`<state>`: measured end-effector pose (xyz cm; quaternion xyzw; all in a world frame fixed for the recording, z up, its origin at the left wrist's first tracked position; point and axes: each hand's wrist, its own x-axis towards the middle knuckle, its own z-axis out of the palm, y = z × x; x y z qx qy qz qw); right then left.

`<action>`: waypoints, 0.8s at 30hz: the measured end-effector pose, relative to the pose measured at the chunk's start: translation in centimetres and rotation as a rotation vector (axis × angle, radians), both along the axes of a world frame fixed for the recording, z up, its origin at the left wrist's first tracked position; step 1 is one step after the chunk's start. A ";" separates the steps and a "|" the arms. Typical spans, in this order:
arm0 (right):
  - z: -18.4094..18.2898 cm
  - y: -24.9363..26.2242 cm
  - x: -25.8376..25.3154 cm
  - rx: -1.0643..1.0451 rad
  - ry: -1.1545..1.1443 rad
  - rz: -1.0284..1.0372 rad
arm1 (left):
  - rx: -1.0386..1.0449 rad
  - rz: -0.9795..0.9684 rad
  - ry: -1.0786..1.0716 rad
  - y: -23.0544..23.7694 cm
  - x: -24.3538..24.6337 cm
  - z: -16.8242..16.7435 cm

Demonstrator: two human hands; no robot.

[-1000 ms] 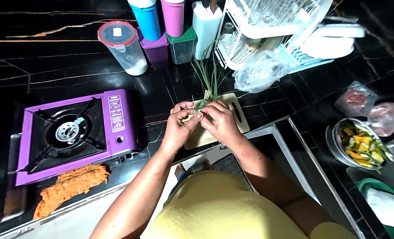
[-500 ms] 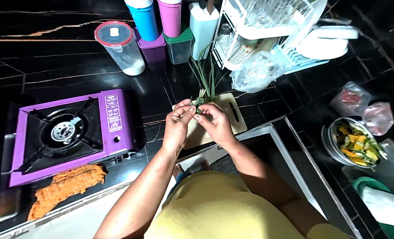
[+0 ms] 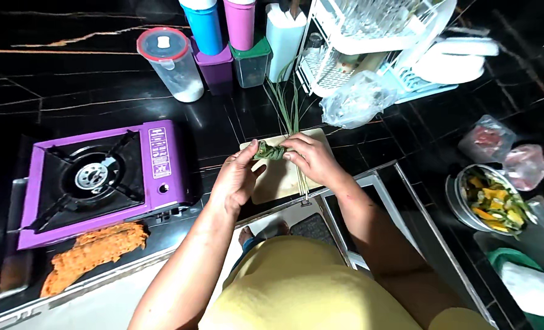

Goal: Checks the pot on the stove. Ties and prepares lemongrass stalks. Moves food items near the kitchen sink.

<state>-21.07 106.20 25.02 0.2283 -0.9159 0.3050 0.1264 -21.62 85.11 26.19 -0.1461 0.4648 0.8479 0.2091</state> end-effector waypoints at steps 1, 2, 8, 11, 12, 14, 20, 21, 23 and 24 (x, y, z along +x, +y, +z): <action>-0.4 -0.4 0.2 -0.105 -0.058 0.014 | -0.004 -0.017 0.036 -0.2 -0.1 0.0; -0.6 -1.0 0.7 -0.206 -0.135 0.014 | -0.006 -0.042 0.097 -0.5 -0.2 -0.1; -0.7 -4.9 2.3 -0.879 -0.638 -0.037 | -0.091 -0.295 0.589 -1.2 -0.4 -0.9; -0.3 -5.4 2.2 -1.000 -0.687 0.006 | -0.123 -0.312 0.664 -0.7 -0.5 -1.6; -0.1 -5.5 2.2 -1.001 -0.693 0.001 | -0.133 -0.275 0.682 -0.7 -0.5 -1.9; 0.0 -5.9 2.1 -0.978 -0.702 -0.041 | -0.129 -0.207 0.698 -0.4 -0.5 -2.2; -1.1 -7.9 2.0 -0.828 -0.646 -0.138 | -0.169 -0.043 0.644 0.2 -0.5 -2.7; -1.5 -8.2 2.1 -0.800 -0.645 -0.154 | -0.195 -0.035 0.626 0.2 -0.5 -2.7; -2.2 -8.4 2.1 -0.775 -0.661 -0.178 | -0.225 -0.012 0.590 0.4 -0.8 -2.9; -2.5 -8.5 1.9 -0.773 -0.673 -0.186 | -0.223 0.013 0.573 0.6 -1.1 -3.1</action>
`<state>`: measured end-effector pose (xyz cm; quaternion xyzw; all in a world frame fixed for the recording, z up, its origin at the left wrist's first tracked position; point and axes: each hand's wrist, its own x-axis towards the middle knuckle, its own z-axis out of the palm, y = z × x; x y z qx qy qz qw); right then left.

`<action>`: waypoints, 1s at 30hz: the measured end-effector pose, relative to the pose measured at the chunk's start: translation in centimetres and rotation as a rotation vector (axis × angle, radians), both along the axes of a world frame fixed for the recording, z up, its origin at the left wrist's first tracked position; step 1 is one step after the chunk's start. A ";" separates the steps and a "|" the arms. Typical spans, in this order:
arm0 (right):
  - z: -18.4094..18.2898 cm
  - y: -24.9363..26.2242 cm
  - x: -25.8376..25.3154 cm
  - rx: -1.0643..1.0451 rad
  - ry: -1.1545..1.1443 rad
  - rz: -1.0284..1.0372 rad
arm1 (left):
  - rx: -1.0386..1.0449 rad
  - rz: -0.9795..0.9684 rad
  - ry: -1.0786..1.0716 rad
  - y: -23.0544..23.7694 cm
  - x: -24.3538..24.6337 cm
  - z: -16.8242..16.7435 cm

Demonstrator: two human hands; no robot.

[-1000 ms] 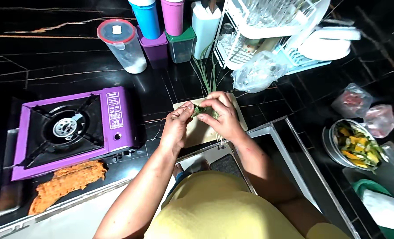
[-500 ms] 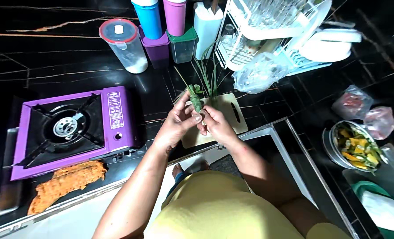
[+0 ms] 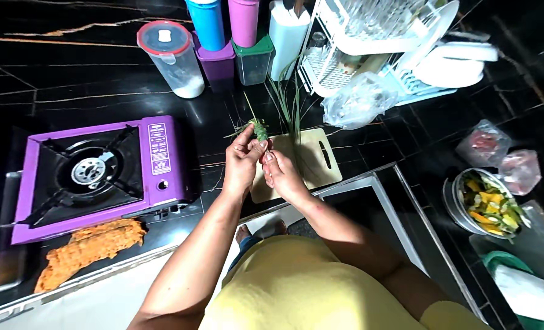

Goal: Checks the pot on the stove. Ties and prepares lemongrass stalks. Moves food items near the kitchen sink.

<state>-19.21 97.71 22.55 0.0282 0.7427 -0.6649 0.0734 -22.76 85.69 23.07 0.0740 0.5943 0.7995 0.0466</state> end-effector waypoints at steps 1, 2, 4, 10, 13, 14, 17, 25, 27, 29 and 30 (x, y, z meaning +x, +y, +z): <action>-0.3 -0.1 -0.3 -0.005 -0.012 -0.001 | 0.014 0.021 -0.010 0.1 -0.4 -0.3; -0.6 -0.2 -0.6 -0.015 -0.023 -0.003 | 0.021 0.038 -0.019 0.1 -0.8 -0.5; -1.0 -0.6 -1.0 -0.051 -0.045 -0.020 | 0.044 0.062 -0.032 0.0 -1.5 -1.2; -2.1 -2.7 -0.4 -0.069 -0.134 -0.052 | 0.064 0.171 -0.142 -0.4 -1.6 -1.9; -3.2 -3.6 -0.2 0.003 -0.173 -0.044 | 0.081 0.236 -0.152 -0.5 -2.6 -3.3; -3.6 -3.7 -0.4 0.037 -0.184 -0.019 | 0.041 0.251 -0.154 -0.5 -2.8 -3.8; -4.2 -2.5 -0.8 0.226 -0.163 0.126 | -0.350 0.224 -0.113 -2.5 -4.3 -5.4; -6.3 10.3 2.8 0.791 -0.054 -0.172 | -1.365 0.003 -0.172 -9.3 -6.1 -5.7; -6.4 12.0 3.1 0.929 -0.110 -0.210 | -1.435 0.021 -0.160 -8.2 -5.2 -5.7; -7.3 12.8 2.8 1.041 -0.169 -0.213 | -1.389 0.043 -0.060 -6.1 -4.1 -5.9; -8.2 12.9 2.5 1.083 -0.181 -0.217 | -1.350 0.017 -0.009 -4.8 -3.4 -6.0</action>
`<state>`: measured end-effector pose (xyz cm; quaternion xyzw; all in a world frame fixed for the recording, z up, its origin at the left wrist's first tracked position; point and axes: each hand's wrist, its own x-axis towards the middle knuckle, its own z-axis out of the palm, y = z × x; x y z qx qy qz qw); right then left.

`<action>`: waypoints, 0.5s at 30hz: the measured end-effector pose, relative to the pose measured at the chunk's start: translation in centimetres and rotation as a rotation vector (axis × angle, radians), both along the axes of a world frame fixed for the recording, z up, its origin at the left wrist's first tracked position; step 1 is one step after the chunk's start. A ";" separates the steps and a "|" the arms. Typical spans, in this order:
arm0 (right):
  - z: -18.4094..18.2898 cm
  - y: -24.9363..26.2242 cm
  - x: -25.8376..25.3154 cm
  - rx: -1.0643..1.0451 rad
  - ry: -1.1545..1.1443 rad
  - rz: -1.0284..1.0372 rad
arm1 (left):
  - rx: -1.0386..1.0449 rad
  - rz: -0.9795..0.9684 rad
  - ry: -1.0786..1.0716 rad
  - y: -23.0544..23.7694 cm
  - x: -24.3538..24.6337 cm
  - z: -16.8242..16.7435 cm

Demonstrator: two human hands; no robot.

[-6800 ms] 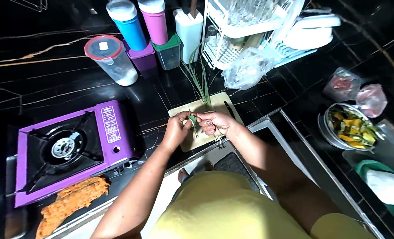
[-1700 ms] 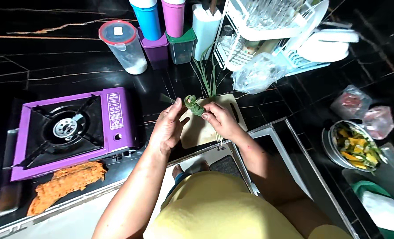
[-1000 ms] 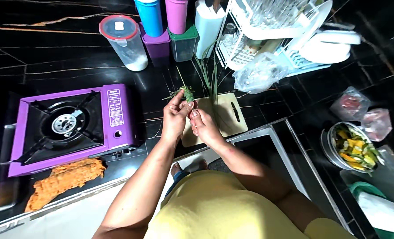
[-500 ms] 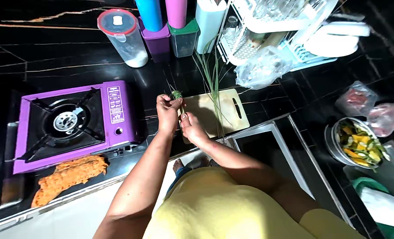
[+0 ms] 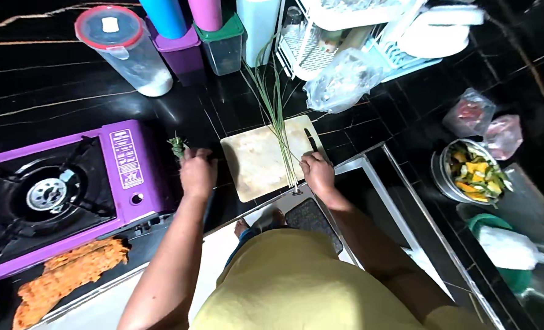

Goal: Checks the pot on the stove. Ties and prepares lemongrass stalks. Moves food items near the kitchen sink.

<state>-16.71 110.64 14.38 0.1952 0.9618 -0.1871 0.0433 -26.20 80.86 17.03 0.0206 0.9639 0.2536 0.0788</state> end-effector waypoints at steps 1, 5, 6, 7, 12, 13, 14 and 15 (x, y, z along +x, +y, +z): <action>-1.0 0.1 -0.4 0.034 0.003 -0.003 | 0.041 -0.058 -0.007 1.3 0.6 -0.2; -3.1 -0.4 -1.2 0.113 -0.024 -0.038 | 0.304 -0.269 -0.312 6.3 3.0 -1.4; -2.5 -0.7 -1.2 0.096 -0.090 -0.058 | 0.381 -0.293 -0.405 7.2 3.6 -2.1; -1.8 -0.9 -1.0 0.048 -0.166 -0.076 | 0.460 -0.295 -0.500 8.1 4.4 -2.7; 0.3 -0.6 1.6 -0.304 -0.335 -0.097 | 0.827 -0.073 -0.831 11.1 7.5 -4.3; 0.3 -0.6 2.0 -0.352 -0.308 -0.098 | 0.864 -0.042 -0.848 11.4 7.9 -4.2; 0.0 -0.6 2.4 -0.395 -0.266 -0.102 | 0.890 -0.021 -0.858 11.8 8.2 -4.3; -0.3 -0.6 2.7 -0.434 -0.226 -0.110 | 0.912 -0.006 -0.867 12.1 8.3 -4.4</action>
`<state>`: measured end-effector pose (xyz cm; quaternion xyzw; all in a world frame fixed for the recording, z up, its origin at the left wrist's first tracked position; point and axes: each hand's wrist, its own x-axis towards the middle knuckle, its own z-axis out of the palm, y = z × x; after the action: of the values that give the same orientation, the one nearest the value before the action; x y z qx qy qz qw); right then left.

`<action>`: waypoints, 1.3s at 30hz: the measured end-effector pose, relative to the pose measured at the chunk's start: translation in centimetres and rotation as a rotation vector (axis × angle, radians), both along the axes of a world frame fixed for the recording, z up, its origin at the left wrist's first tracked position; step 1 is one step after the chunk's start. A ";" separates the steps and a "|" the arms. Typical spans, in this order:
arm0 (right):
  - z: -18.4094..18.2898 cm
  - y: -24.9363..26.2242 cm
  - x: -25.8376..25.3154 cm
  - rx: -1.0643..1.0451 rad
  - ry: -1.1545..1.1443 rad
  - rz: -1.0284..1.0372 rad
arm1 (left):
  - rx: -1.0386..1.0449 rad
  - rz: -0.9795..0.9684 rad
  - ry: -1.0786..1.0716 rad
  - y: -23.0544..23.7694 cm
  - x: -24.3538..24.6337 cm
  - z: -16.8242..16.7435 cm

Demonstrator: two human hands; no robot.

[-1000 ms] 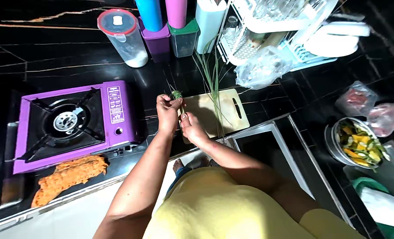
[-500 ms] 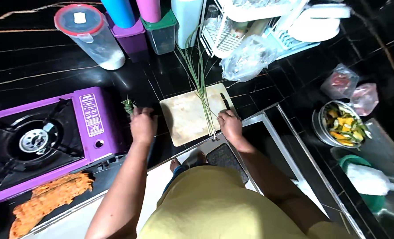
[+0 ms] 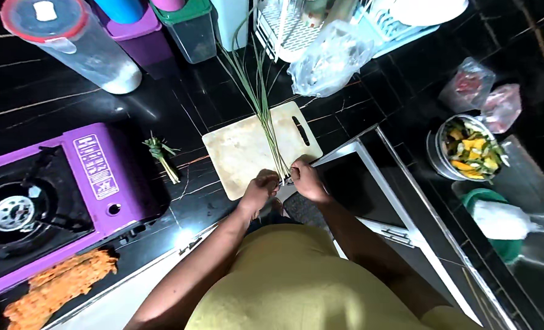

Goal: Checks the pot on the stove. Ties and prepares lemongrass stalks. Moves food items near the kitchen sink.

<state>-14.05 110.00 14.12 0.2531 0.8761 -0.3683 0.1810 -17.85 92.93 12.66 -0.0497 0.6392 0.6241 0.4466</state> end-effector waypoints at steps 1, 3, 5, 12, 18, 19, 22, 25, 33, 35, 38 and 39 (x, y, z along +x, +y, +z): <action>-0.4 -0.1 0.2 -0.036 0.033 -0.019 | 0.013 0.009 -0.013 0.3 0.1 -0.1; -0.9 -0.3 0.3 -0.097 0.077 -0.048 | 0.038 0.031 -0.032 0.7 0.2 -0.5; -1.3 -0.4 0.3 -0.130 0.101 -0.060 | 0.060 0.069 -0.060 1.2 0.2 -0.9; -0.7 -1.2 -0.4 -0.077 0.100 -0.042 | 0.140 0.141 -0.211 2.1 0.4 -0.9; -0.6 -1.3 -1.3 -0.079 -0.023 0.002 | -0.019 -0.079 -0.032 0.9 -0.7 -0.1; -0.6 -1.4 -1.4 -0.052 -0.038 0.016 | -0.049 -0.110 0.011 0.8 -0.9 -0.2; -0.1 -2.1 -2.0 0.084 -0.078 0.063 | -0.097 -0.171 0.086 0.5 -1.4 -0.3; 0.3 -3.3 -2.8 0.240 -0.163 0.110 | -0.136 -0.219 0.125 0.5 -1.7 -0.2; 0.8 -2.8 -2.5 -0.074 -0.199 0.091 | -0.067 0.021 -0.054 1.0 -1.9 0.4; 1.8 -3.7 -1.7 -0.214 -0.191 0.100 | 0.060 0.127 -0.167 1.2 -2.1 0.1; 2.2 -4.3 -0.9 -0.213 -0.116 0.230 | 0.206 0.310 -0.302 1.1 -2.6 0.7; 2.5 -4.2 -0.7 -0.192 -0.059 0.239 | 0.234 0.392 -0.345 1.0 -2.8 1.0</action>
<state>-14.71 105.81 16.58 0.1394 0.8550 -0.4186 0.2726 -20.65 93.91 13.66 -0.2260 0.4557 0.7503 0.4223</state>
